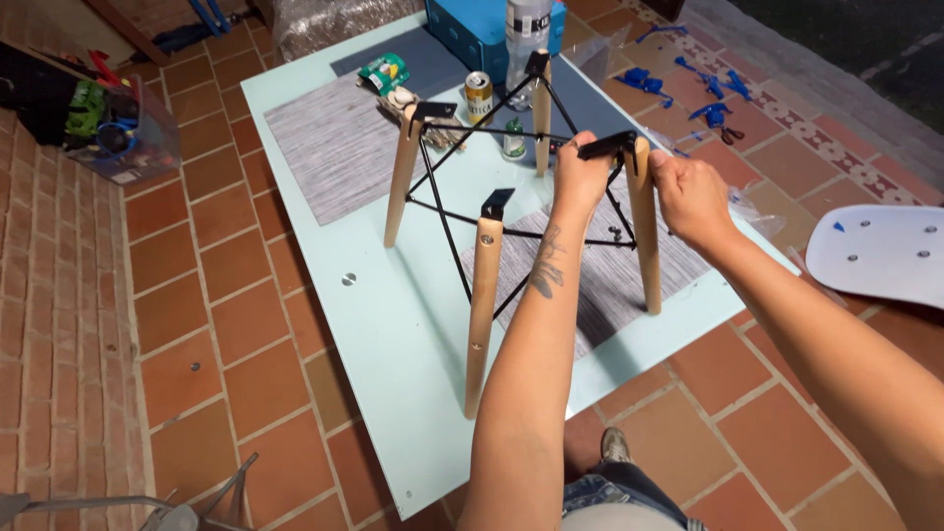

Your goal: The person assembles a small wooden stool by attaching metal brackets to the legs and tightening screws. They repeatedly adjust the frame and secure the joints on a glass table.

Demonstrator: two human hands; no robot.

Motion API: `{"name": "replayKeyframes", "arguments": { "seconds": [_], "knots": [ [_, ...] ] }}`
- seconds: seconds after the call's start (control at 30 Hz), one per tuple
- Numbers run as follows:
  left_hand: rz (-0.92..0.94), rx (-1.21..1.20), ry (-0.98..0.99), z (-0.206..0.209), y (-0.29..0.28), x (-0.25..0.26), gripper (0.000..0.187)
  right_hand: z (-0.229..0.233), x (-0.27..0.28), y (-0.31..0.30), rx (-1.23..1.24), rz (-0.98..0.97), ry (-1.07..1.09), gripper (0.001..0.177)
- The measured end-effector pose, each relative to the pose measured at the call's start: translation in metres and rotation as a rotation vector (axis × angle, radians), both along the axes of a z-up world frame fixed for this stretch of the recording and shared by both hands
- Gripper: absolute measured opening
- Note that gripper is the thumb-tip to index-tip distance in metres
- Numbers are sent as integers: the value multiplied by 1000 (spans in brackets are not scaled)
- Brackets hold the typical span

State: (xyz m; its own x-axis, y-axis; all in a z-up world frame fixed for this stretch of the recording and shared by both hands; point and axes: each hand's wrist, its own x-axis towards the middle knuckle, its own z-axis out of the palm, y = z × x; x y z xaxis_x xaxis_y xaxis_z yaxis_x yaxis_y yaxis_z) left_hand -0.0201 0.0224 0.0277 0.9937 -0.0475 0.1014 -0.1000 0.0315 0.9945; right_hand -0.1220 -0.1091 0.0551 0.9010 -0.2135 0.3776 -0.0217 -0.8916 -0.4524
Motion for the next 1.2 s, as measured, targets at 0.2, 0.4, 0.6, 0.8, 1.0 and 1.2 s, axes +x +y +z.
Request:
{"name": "replayKeyframes", "arguments": {
  "seconds": [0.2, 0.4, 0.6, 0.8, 1.0, 1.2],
  "knots": [
    [-23, -8, -17, -2, -3, 1, 11, 8, -10, 11, 92, -61, 65, 69],
    [-29, 109, -13, 8, 12, -2, 21, 5, -7, 1, 154, -6, 94, 71],
    [267, -24, 193, -1, 15, -8, 30, 53, -23, 5, -119, 26, 243, 59],
    [261, -79, 47, 78, 43, -65, 38, 54, -10, -20, -361, 309, -41, 28],
    [122, 30, 62, 36, 29, -21, 55, -4, 20, -43, -72, 371, -47, 25],
    [263, 175, 223, 41, 7, 1, 52, 34, -3, 10, 179, 221, 52, 56]
  ]
}}
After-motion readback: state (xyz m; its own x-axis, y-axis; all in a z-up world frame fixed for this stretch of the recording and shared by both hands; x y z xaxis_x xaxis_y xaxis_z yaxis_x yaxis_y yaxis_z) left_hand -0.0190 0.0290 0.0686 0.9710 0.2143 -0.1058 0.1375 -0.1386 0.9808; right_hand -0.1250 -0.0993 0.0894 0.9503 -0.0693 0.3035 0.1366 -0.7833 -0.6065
